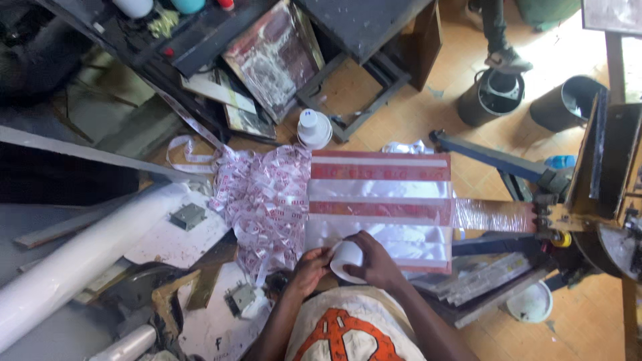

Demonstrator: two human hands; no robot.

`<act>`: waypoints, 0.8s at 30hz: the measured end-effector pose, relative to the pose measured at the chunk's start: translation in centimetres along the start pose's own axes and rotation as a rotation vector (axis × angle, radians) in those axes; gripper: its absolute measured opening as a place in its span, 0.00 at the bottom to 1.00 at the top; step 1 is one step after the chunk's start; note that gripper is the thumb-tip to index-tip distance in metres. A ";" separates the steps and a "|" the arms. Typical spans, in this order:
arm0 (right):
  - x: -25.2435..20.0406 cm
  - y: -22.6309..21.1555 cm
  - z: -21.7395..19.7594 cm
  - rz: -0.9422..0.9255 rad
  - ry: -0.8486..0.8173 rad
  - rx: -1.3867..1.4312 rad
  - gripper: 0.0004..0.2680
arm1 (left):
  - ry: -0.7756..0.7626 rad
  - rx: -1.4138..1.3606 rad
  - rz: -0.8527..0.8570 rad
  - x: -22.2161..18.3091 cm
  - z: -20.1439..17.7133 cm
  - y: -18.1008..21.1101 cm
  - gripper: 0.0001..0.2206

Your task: The person prepares a frame with red ink, uses a squeegee to apply the ink onto fabric strips, and handles rolls of white fabric by hand on a production floor.

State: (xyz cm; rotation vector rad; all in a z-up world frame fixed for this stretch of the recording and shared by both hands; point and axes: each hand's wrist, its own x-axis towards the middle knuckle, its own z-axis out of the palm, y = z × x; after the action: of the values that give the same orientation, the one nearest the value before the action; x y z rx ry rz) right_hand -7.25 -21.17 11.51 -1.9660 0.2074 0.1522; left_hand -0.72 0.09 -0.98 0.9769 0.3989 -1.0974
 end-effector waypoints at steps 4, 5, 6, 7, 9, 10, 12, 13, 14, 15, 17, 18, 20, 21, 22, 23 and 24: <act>-0.4 -0.6 0.1 0.022 0.053 0.158 0.24 | 0.071 0.125 0.054 -1.6 2.3 0.9 0.13; -0.4 -0.5 0.2 0.028 0.060 0.151 0.24 | 0.090 0.146 0.074 -1.5 2.5 0.8 0.12; -0.5 -0.9 0.0 0.025 0.059 0.149 0.24 | 0.090 0.145 0.077 -2.0 3.3 1.0 0.12; -0.5 -1.3 -0.3 0.070 0.067 0.137 0.24 | 0.165 0.218 0.164 -2.6 4.2 1.3 0.09; -0.4 -1.6 -0.5 0.111 0.078 0.122 0.24 | 0.236 0.292 0.256 -2.8 4.7 1.5 0.08; -0.4 -1.4 -0.5 0.111 0.080 0.108 0.24 | 0.281 0.486 0.368 -2.6 4.3 1.3 0.08; -0.3 -1.7 -0.5 0.108 0.080 0.092 0.24 | 0.329 0.679 0.483 -2.9 4.3 1.5 0.08; -0.2 -2.1 -0.5 0.120 0.070 0.066 0.24 | 0.369 0.713 0.547 -3.3 4.9 1.9 0.07; -0.3 -2.4 -0.5 0.136 0.064 0.041 0.25 | 0.407 0.750 0.608 -3.9 5.3 2.3 0.05; -0.3 -2.5 -0.5 0.136 0.066 0.042 0.25 | 0.406 0.751 0.608 -4.1 5.6 2.3 0.05; -0.1 -2.7 -0.6 0.133 0.052 -0.008 0.26 | 0.438 0.755 0.692 -4.4 6.0 2.4 0.04; -0.1 -2.9 -0.8 0.125 0.051 -0.010 0.26 | 0.442 0.753 0.700 -4.6 6.1 2.5 0.04; -0.1 -3.3 -1.2 0.164 0.011 0.100 0.24 | 0.400 0.737 0.775 -5.0 6.3 2.6 0.03; 0.0 -3.1 -1.3 0.158 0.007 0.098 0.24 | 0.406 0.735 0.779 -4.9 6.2 2.6 0.03; 0.0 -2.9 -1.3 0.184 0.010 0.174 0.24 | 0.386 0.738 0.801 -4.8 6.1 2.5 0.03; 0.1 -2.6 -1.3 0.209 0.014 0.249 0.23 | 0.367 0.742 0.822 -4.7 6.0 2.5 0.04; -0.1 -2.8 -0.9 0.210 0.006 0.249 0.23 | 0.374 0.739 0.820 -4.8 6.0 2.4 0.04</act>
State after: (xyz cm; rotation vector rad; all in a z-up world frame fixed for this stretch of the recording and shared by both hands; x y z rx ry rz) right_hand -6.78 -20.94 14.45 -1.6949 0.4176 0.2455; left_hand -1.83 -1.84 6.75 1.8000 -0.1523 -0.2766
